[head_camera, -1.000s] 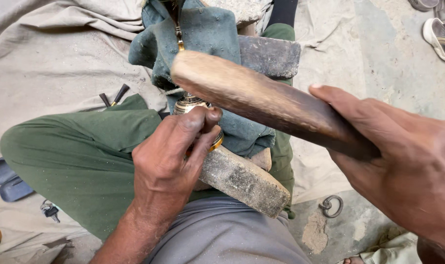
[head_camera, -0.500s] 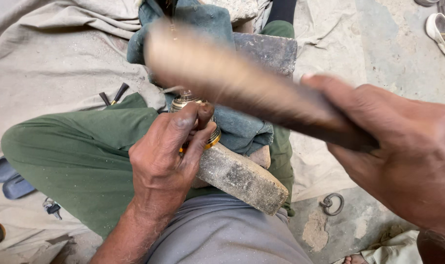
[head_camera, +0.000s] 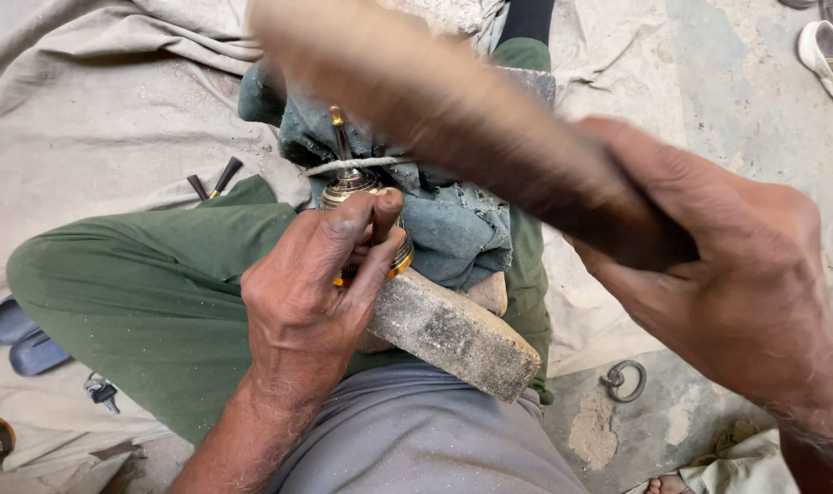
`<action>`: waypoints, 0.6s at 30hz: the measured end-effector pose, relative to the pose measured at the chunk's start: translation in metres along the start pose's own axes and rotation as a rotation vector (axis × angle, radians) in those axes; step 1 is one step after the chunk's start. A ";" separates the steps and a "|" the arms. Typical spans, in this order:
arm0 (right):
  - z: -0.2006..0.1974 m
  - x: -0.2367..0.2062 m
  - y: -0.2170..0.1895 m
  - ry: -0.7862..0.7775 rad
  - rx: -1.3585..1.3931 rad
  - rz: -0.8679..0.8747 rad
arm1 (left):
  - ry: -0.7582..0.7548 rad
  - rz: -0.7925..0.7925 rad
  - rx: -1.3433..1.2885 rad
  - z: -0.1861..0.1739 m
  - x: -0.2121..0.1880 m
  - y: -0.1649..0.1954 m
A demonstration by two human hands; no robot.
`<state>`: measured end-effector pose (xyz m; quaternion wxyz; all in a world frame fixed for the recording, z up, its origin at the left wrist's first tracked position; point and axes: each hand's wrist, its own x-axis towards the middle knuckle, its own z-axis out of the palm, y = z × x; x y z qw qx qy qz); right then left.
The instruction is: The person sits on the ground holding a brass bell against a stone block and uses a small punch held in one hand, striking it repeatedly with a wooden mallet in the other hand to work the bell's decorated surface. They reposition the punch around the bell's body as they hammer.
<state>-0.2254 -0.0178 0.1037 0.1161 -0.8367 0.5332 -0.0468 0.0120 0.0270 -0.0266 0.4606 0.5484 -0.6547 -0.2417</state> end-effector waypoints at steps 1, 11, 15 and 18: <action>-0.002 0.001 0.000 -0.031 -0.015 -0.002 | 0.011 0.002 -0.008 0.000 0.001 0.000; 0.003 0.003 0.000 0.053 0.067 -0.035 | -0.017 -0.017 0.042 -0.001 0.003 0.002; 0.002 0.004 -0.003 0.014 0.035 -0.002 | -0.018 -0.041 0.019 -0.001 0.003 0.001; 0.000 0.005 -0.007 0.002 -0.013 -0.024 | -0.009 -0.015 0.001 -0.001 0.004 0.000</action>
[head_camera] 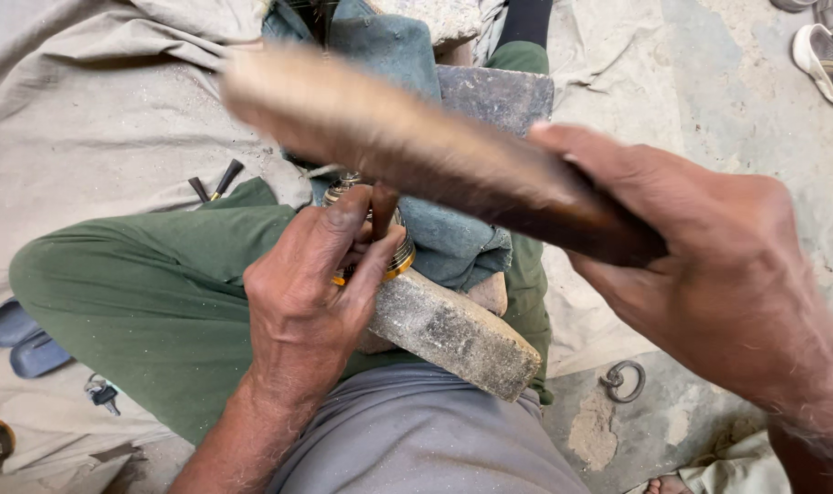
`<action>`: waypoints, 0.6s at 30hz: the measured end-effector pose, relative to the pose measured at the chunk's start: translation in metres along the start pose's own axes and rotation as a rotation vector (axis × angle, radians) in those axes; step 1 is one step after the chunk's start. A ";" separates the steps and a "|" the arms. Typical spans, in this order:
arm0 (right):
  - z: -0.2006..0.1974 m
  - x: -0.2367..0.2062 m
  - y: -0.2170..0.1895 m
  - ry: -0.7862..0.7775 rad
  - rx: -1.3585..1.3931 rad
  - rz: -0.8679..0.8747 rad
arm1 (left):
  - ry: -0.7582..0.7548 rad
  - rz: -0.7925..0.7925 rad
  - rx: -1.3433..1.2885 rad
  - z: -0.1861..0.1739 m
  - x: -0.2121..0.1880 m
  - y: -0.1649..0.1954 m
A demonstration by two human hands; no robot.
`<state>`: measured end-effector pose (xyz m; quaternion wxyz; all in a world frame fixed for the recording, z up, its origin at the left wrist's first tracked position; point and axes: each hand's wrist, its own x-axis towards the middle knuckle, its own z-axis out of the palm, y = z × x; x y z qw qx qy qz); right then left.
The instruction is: The person sits on the ground holding a brass bell against a stone block and uses a small punch held in one hand, striking it repeatedly with a wooden mallet in the other hand to work the bell's decorated surface. They reposition the punch around the bell's body as they hammer.
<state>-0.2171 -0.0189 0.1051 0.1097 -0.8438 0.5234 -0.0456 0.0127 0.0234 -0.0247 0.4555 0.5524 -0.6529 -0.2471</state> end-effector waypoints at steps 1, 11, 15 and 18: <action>0.001 0.001 -0.002 0.075 0.067 -0.032 | 0.016 0.000 -0.012 0.001 0.000 0.000; 0.001 0.011 -0.003 0.134 0.197 -0.040 | -0.003 0.017 0.008 0.000 0.000 -0.002; 0.000 0.012 -0.003 0.021 0.026 -0.066 | -0.008 0.025 0.014 -0.001 0.002 -0.002; -0.001 0.014 -0.005 0.076 0.108 -0.091 | -0.013 0.030 0.025 -0.002 0.002 -0.003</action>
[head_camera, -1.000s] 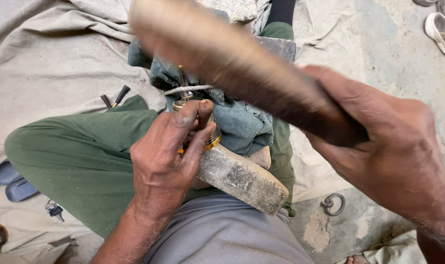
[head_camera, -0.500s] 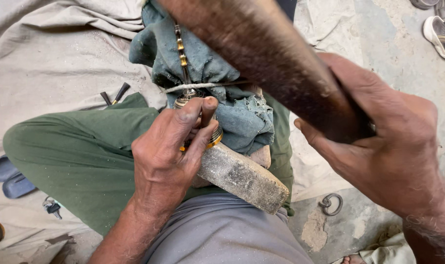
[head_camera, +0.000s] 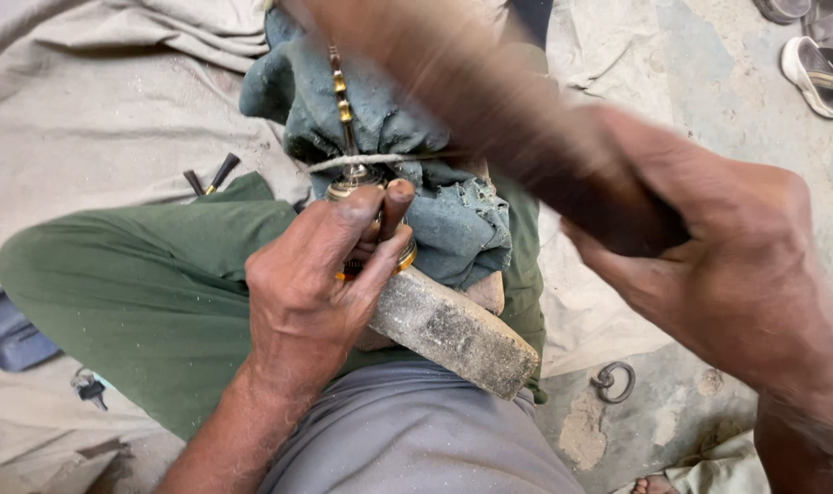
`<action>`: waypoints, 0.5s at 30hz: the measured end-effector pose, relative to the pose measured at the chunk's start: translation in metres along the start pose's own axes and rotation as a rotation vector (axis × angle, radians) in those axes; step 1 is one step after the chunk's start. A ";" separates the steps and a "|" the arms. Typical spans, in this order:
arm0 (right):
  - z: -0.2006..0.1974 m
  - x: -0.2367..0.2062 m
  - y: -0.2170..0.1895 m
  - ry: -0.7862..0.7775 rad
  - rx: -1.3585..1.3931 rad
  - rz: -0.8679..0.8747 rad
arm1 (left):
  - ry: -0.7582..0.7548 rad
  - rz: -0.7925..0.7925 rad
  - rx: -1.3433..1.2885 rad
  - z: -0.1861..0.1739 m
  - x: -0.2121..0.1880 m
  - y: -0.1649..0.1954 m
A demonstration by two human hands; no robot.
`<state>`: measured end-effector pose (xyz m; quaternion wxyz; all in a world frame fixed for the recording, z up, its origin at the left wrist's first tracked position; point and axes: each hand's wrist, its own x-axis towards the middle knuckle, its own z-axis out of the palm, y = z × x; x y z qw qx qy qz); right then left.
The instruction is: The person sits on the ground holding a brass bell against a stone block and uses a small punch held in one hand, striking it repeatedly with a wooden mallet in the other hand to work the bell's decorated surface. They reposition the punch around the bell's body as they hammer.
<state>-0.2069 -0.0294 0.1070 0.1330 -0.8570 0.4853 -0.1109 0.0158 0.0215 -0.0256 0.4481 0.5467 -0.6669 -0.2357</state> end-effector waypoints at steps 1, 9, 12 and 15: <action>-0.001 0.000 0.000 -0.074 -0.085 0.019 | -0.013 0.003 0.004 0.000 0.000 0.000; 0.003 -0.015 0.007 -0.061 -0.157 0.060 | 0.029 0.027 -0.039 0.002 -0.002 -0.001; 0.003 -0.018 0.009 0.096 0.018 0.053 | 0.016 0.025 -0.050 0.001 -0.003 0.000; 0.001 -0.010 0.004 0.008 -0.053 0.107 | 0.007 0.002 0.015 0.000 -0.003 0.001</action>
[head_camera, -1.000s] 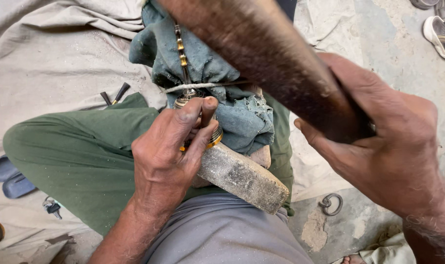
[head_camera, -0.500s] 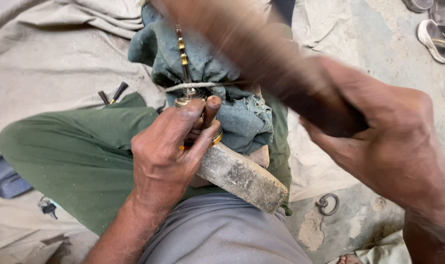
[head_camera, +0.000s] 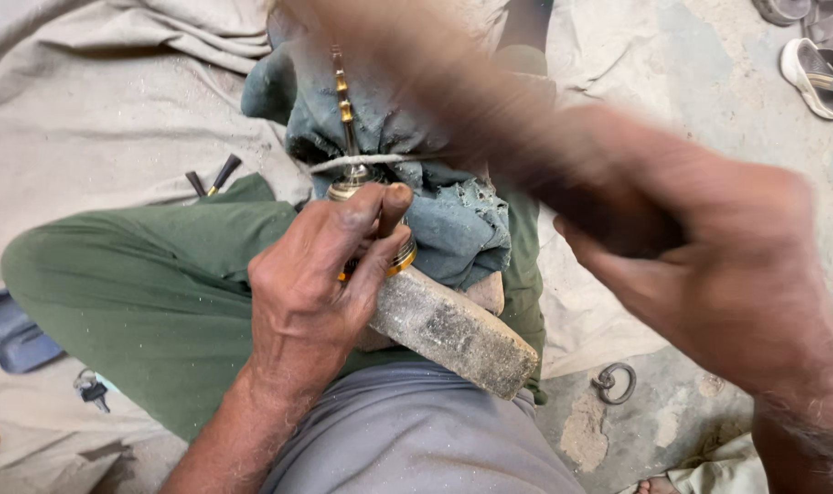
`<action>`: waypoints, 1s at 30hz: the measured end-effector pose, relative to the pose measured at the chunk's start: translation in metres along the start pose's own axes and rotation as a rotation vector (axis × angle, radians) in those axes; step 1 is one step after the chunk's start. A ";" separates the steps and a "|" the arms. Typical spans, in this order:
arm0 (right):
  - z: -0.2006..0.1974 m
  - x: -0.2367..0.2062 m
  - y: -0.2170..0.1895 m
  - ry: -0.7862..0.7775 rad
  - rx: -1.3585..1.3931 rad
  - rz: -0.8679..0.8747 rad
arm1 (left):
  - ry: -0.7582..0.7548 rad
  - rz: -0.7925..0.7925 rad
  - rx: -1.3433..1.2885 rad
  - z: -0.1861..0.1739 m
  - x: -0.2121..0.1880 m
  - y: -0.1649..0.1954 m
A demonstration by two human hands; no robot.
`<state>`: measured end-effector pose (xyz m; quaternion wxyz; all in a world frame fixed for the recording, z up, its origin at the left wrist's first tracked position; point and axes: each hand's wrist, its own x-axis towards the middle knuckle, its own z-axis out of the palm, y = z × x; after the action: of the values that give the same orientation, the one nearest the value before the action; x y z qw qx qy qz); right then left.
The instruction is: The person sits on the ground holding a brass bell against a stone block and uses a small punch held in one hand, striking it repeatedly with a wooden mallet in the other hand to work the bell's decorated surface. They reposition the punch around the bell's body as they hammer.
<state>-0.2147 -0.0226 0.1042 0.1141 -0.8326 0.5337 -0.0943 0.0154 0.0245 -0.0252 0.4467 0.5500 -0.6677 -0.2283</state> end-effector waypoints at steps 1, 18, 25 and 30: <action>-0.001 0.004 -0.003 -0.060 -0.089 -0.040 | 0.002 0.008 0.023 0.000 0.001 0.000; 0.070 -0.029 0.058 0.053 0.697 0.439 | 0.281 -0.298 -0.288 -0.051 -0.008 -0.018; 0.087 -0.035 0.058 0.013 1.103 0.651 | 0.103 -0.356 -0.623 -0.021 -0.009 -0.035; 0.053 -0.034 0.050 0.091 1.034 0.410 | 0.016 -0.255 -0.566 -0.010 0.003 -0.028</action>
<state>-0.2569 -0.0072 0.0375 0.5005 -0.5427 0.5733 -0.3554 0.0389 0.0156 -0.0415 0.5551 0.4851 -0.4995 -0.4551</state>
